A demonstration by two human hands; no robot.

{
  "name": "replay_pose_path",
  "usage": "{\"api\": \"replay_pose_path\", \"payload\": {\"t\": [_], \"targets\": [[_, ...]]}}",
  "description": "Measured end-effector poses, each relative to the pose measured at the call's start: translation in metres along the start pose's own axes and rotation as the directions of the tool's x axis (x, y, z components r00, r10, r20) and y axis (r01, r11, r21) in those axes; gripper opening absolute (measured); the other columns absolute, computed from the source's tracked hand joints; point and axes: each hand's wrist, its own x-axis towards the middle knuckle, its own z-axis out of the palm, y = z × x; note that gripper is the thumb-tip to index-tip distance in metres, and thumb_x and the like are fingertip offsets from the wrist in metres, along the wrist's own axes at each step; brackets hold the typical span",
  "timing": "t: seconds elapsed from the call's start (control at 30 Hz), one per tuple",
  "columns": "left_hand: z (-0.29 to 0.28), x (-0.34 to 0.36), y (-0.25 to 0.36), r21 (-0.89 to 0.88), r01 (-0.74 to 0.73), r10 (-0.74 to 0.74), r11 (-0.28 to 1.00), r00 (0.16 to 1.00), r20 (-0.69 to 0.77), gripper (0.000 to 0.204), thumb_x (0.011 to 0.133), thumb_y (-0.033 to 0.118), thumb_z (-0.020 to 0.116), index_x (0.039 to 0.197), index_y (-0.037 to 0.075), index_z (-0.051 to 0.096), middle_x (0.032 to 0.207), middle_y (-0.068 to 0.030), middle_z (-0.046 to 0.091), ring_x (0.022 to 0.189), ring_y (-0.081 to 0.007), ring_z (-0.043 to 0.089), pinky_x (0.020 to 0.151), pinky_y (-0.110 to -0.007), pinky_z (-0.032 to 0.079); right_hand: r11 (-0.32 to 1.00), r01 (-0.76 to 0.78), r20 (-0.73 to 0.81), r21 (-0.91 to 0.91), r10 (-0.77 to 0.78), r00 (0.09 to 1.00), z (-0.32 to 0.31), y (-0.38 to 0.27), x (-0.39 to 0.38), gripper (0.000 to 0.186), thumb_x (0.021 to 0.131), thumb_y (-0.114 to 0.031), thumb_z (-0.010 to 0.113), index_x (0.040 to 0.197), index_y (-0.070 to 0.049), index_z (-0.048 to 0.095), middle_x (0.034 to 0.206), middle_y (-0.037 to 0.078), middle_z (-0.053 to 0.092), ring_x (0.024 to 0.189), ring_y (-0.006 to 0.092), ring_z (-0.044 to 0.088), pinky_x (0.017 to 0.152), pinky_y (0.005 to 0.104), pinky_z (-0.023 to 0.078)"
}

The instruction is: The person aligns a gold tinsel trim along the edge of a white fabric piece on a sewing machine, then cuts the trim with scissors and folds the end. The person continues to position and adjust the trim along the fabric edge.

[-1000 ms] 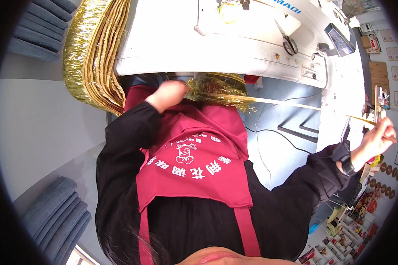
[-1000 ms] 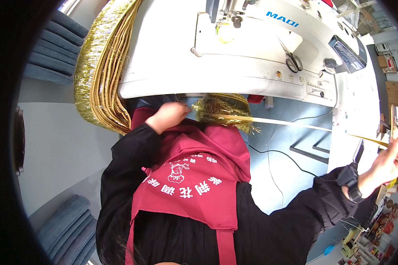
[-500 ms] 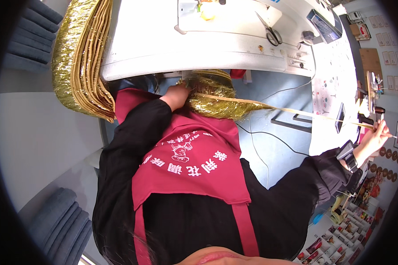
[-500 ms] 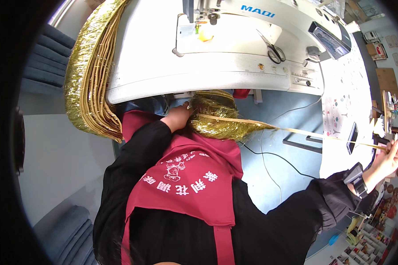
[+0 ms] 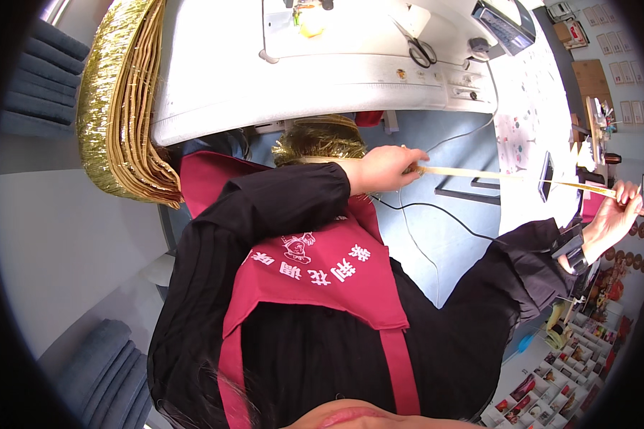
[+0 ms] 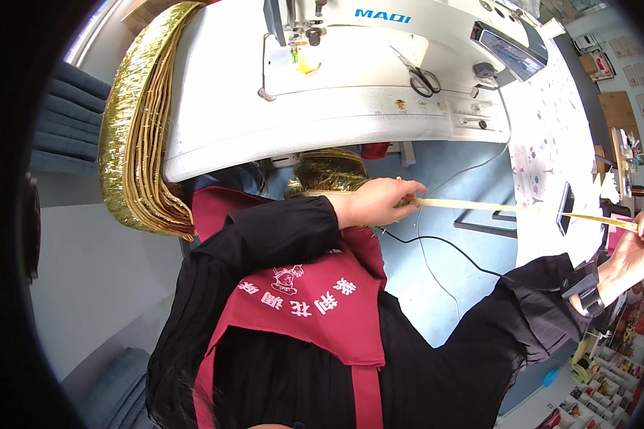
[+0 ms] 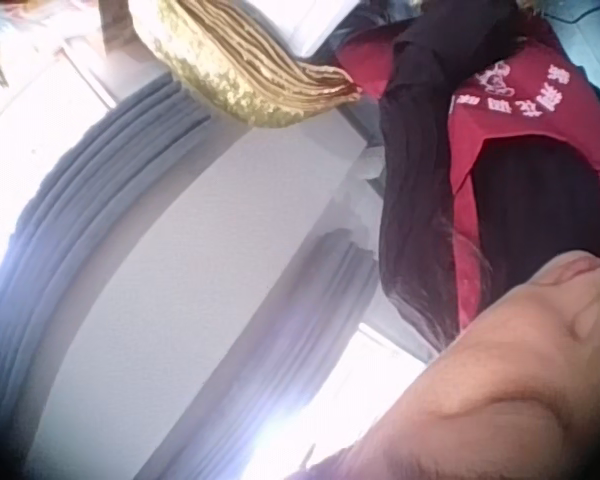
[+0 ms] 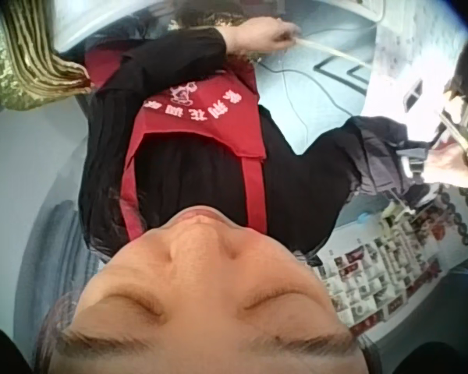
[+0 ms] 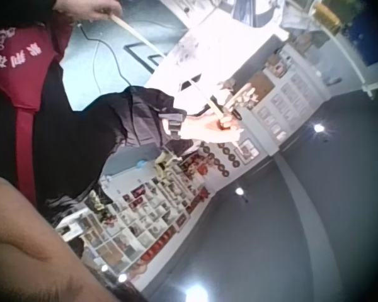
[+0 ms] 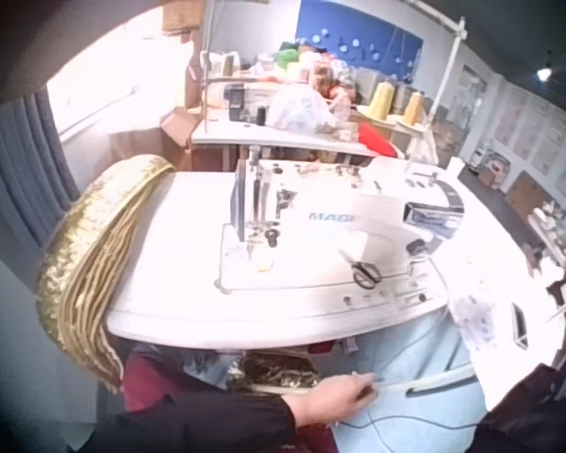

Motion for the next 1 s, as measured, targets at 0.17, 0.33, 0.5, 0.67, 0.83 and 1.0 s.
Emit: {"api": "replay_pose_path", "payload": {"t": [0.17, 0.33, 0.5, 0.67, 0.83, 1.0], "targets": [[-0.029, -0.017, 0.005, -0.038, 0.032, -0.033, 0.999, 0.999, -0.006, 0.023, 0.091, 0.027, 0.069, 0.095, 0.004, 0.069, 0.079, -0.0142, 0.069, 0.075, -0.0339, 0.067, 0.067, -0.042, 0.052, 0.974, -0.033, -0.068, -0.224, 0.018, 0.997, -0.047, 0.021, -0.012, 0.016, 0.101, -0.009, 0.06, 0.086, -0.005, 0.057, 0.08, 0.006, 0.051, 0.069, 0.015, 0.038, 0.065, 0.0278, 0.036], [-0.093, -0.073, -0.016, 0.139, 0.022, -0.041, 0.99, 0.99, 0.134, 0.021, 0.09, 0.023, 0.072, 0.092, 0.003, 0.068, 0.077, -0.0149, 0.067, 0.07, -0.0333, 0.064, 0.064, -0.04, 0.05, 0.862, -0.144, -0.217, -0.486, 0.04, 0.975, -0.104, 0.085, -0.038, 0.019, 0.101, -0.009, 0.061, 0.086, -0.011, 0.049, 0.081, 0.002, 0.054, 0.065, 0.0104, 0.038, 0.063, 0.0242, 0.034], [-0.145, -0.138, -0.028, -0.229, 0.266, -0.233, 0.936, 0.959, 0.163, 0.021, 0.094, 0.018, 0.072, 0.089, -0.001, 0.063, 0.087, -0.0074, 0.065, 0.081, -0.0159, 0.06, 0.072, -0.031, 0.048, 0.912, -0.281, -0.273, -0.298, 0.2, 0.941, -0.125, 0.115, -0.059, 0.01, 0.099, -0.006, 0.064, 0.095, -0.008, 0.054, 0.083, 0.002, 0.056, 0.065, 0.0101, 0.041, 0.063, 0.0238, 0.037], [-0.184, -0.189, -0.008, -0.06, 0.148, -0.149, 0.987, 0.989, -0.002, 0.03, 0.095, 0.015, 0.067, 0.073, -0.002, 0.055, 0.069, -0.0114, 0.051, 0.066, -0.0258, 0.05, 0.064, -0.038, 0.042, 0.769, -0.513, -0.26, -0.381, 0.443, 0.858, -0.097, 0.15, -0.102, 0.016, 0.093, -0.001, 0.068, 0.106, -0.005, 0.06, 0.084, 0.002, 0.059, 0.066, 0.0105, 0.053, 0.06, 0.0205, 0.045], [-0.185, -0.237, 0.028, 0.092, 0.216, -0.211, 0.972, 0.975, -0.062, 0.039, 0.088, 0.008, 0.071, 0.06, 0.0, 0.045, 0.06, -0.0127, 0.039, 0.058, -0.0304, 0.044, 0.056, -0.04, 0.034, 0.213, -0.378, 0.01, -0.901, 0.881, 0.472, -0.03, 0.241, -0.177, 0.014, 0.092, -0.011, 0.07, 0.1, -0.002, 0.063, 0.087, 0.007, 0.072, 0.074, 0.0158, 0.067, 0.07, 0.0316, 0.055], [-0.165, -0.239, 0.022, 0.28, 0.278, -0.211, 0.919, 0.945, -0.249, 0.031, 0.082, 0.003, 0.074, 0.063, 0.0, 0.051, 0.061, -0.01, 0.043, 0.061, -0.0263, 0.045, 0.058, -0.039, 0.037, 0.536, -0.179, 0.294, -0.825, 0.678, 0.674, 0.1, 0.331, -0.256, 0.016, 0.09, -0.012, 0.069, 0.102, -0.002, 0.066, 0.098, 0.014, 0.073, 0.086, 0.0275, 0.071, 0.075, 0.0346, 0.055]]}}
